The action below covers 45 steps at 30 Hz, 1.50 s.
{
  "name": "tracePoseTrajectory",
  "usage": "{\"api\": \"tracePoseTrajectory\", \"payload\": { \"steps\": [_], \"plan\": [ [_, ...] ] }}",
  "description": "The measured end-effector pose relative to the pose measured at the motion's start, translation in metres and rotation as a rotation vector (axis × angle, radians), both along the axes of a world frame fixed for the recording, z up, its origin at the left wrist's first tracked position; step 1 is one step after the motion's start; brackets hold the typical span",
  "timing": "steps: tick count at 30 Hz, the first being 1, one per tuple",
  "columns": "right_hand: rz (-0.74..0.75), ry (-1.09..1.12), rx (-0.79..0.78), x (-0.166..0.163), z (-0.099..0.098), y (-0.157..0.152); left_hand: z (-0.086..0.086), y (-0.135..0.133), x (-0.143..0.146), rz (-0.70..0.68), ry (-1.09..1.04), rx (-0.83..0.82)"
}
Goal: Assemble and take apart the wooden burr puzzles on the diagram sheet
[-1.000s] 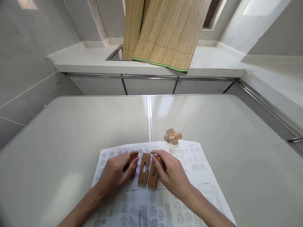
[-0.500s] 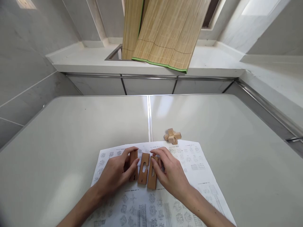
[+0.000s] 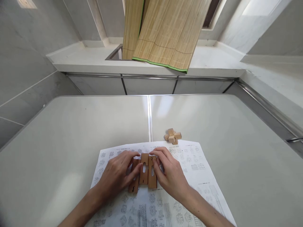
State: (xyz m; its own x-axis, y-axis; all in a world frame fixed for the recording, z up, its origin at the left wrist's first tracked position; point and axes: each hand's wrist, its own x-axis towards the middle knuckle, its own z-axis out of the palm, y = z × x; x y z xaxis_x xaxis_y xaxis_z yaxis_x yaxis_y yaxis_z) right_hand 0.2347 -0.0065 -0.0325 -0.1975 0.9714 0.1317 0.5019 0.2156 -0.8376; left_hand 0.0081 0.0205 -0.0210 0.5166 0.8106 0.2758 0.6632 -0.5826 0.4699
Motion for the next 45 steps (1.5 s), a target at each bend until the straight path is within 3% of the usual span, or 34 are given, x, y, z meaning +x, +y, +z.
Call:
{"api": "tracePoseTrajectory", "payload": {
  "steps": [9, 23, 31, 40, 45],
  "plan": [
    [0.051, 0.073, 0.047, 0.000, -0.001, 0.001, 0.006, -0.007, 0.006, -0.230, -0.043, -0.128],
    [0.057, 0.082, 0.045, -0.001, -0.003, -0.001, 0.002, -0.011, 0.010, -0.178, -0.045, -0.098],
    [0.022, 0.067, 0.033, -0.001, -0.003, -0.003, -0.002, -0.004, 0.005, -0.023, 0.010, -0.030],
    [0.023, 0.035, 0.021, -0.002, -0.001, -0.003, -0.009, 0.008, -0.007, 0.367, 0.093, 0.035],
    [0.024, 0.033, 0.010, -0.001, -0.002, -0.002, -0.011, 0.013, -0.013, 0.419, 0.149, 0.085]
  ]
}}
